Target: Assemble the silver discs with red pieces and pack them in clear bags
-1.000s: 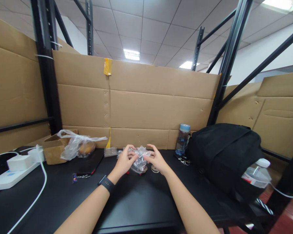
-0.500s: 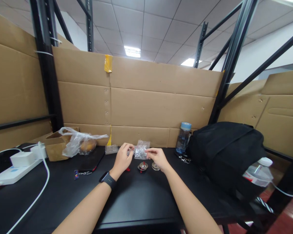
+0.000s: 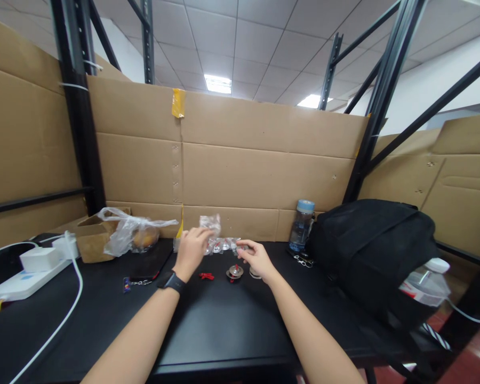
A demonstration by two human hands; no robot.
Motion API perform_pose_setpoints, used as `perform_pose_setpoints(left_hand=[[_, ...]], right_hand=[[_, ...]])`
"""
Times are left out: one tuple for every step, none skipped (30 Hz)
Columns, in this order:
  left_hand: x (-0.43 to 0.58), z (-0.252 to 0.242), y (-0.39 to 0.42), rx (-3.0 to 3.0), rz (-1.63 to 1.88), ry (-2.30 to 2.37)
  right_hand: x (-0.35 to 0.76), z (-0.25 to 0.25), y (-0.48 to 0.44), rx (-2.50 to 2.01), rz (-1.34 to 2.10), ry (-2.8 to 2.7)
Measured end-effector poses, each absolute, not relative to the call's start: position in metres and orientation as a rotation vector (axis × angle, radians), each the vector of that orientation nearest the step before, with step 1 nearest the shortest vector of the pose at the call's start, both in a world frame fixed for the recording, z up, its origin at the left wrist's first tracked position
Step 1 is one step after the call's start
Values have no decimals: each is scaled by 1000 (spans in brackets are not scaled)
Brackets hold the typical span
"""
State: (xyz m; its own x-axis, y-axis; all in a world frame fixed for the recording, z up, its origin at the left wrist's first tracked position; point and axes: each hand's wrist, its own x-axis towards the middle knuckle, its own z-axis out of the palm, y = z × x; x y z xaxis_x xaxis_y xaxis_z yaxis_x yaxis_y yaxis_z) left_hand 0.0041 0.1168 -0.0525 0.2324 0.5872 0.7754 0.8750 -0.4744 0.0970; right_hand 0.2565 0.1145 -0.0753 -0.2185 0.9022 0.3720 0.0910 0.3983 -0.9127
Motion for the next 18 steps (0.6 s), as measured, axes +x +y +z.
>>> perform_pose_setpoints(left_hand=[[-8,-52,122,-2077,-1118,-1430],[-20,-52,127,-2022,-1090,-1510],[-32,-54,132,-1981,-1032,-1597],[-41,-57,136,-1965,-951,-1682],[-48,-61,140,-1965,-875,-1767],[-54,-66,144,-1978,-801,-1842],[-57,-70,147,-2000,-734,-1909],[-58,-74,150,-2029,-681,-1966],[-58,-77,152,-2061,-642,-2011],[-58,-80,154,-2092,-618,-2047],[-57,-81,154,-2118,-605,-2075],[-56,-82,155,-2136,-601,-2095],[-55,-82,154,-2148,-603,-2108],[-54,-81,153,-2153,-608,-2110],[-53,-79,152,-2153,-618,-2100],[-52,-77,150,-2148,-632,-2077],[-50,-75,147,-2134,-654,-2044],[-48,-72,145,-2113,-684,-2005]], right_hand=[[258,-76,116,-921,952,-1636],[260,-76,116,-939,913,-1664],[261,-77,117,-953,856,-1704],[263,-77,117,-967,783,-1758],[265,-77,116,-984,706,-1831],[266,-77,114,-1000,636,-1921],[267,-76,112,-1013,587,-2026],[269,-75,110,-1022,562,-2138],[269,-74,107,-1032,553,-2247],[270,-74,105,-1046,549,-2344],[270,-73,103,-1069,547,-2422],[271,-72,102,-1096,543,-2478],[271,-72,101,-1122,537,-2516],[271,-71,101,-1137,533,-2537],[270,-71,101,-1140,537,-2543],[270,-71,102,-1136,545,-2541],[271,-72,103,-1129,553,-2534],[271,-72,104,-1119,562,-2525]])
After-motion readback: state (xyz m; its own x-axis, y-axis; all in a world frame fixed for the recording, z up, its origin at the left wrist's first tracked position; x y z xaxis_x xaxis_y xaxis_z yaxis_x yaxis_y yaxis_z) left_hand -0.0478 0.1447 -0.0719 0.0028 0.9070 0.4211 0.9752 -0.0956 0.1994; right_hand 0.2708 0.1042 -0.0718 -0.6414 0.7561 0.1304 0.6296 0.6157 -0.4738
